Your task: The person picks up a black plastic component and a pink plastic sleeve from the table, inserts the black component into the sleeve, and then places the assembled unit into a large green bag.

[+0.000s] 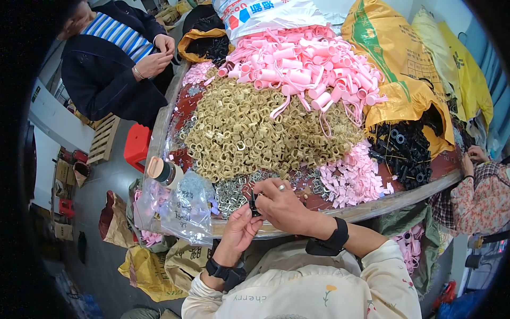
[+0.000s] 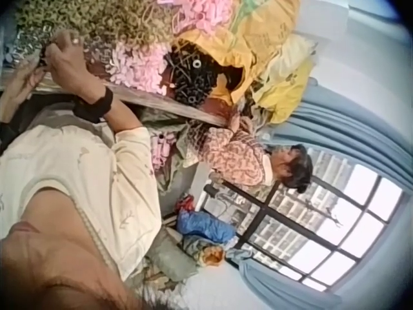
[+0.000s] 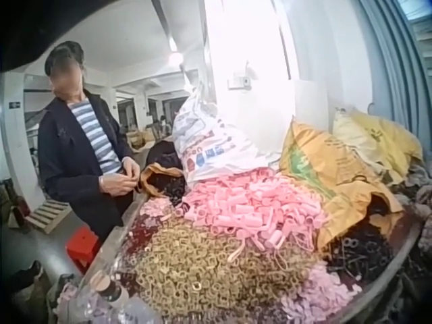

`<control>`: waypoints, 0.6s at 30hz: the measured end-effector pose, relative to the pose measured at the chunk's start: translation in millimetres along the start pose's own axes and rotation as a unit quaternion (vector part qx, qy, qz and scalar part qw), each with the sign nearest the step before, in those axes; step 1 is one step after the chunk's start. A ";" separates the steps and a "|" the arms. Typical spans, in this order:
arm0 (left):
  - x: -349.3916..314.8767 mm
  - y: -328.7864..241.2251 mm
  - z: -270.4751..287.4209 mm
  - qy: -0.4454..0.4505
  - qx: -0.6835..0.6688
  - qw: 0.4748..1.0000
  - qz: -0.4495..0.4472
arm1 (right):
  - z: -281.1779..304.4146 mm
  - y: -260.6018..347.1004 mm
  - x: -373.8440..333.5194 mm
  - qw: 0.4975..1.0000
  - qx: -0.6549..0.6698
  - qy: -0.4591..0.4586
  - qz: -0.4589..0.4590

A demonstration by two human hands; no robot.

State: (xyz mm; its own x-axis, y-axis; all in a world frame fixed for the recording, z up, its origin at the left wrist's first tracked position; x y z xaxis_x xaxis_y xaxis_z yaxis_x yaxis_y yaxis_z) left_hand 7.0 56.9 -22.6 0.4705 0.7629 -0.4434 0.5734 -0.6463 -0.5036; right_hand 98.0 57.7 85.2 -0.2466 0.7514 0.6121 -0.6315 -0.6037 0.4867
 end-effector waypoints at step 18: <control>-4.5 3.2 1.9 0.006 0.068 0.997 0.021 | -11.2 -25.3 -15.5 0.985 0.126 0.025 -0.110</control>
State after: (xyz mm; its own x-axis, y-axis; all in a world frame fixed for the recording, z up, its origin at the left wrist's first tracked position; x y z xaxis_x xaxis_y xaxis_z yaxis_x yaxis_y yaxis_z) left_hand 5.5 51.4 -23.6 0.5009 0.7351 -0.4568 0.4570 -0.6729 -0.5817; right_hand 109.6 64.3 56.4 -0.1642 0.8803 0.4452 -0.4720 -0.4664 0.7481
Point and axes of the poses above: each hand's wrist, its own x-axis towards the middle knuckle, its own z-axis out of the back of the hand, y = z × x, the point moved 8 cm from there along x, towards the middle knuckle, and after that the axes turned 11 degrees about -y, right-handed, at the moved point
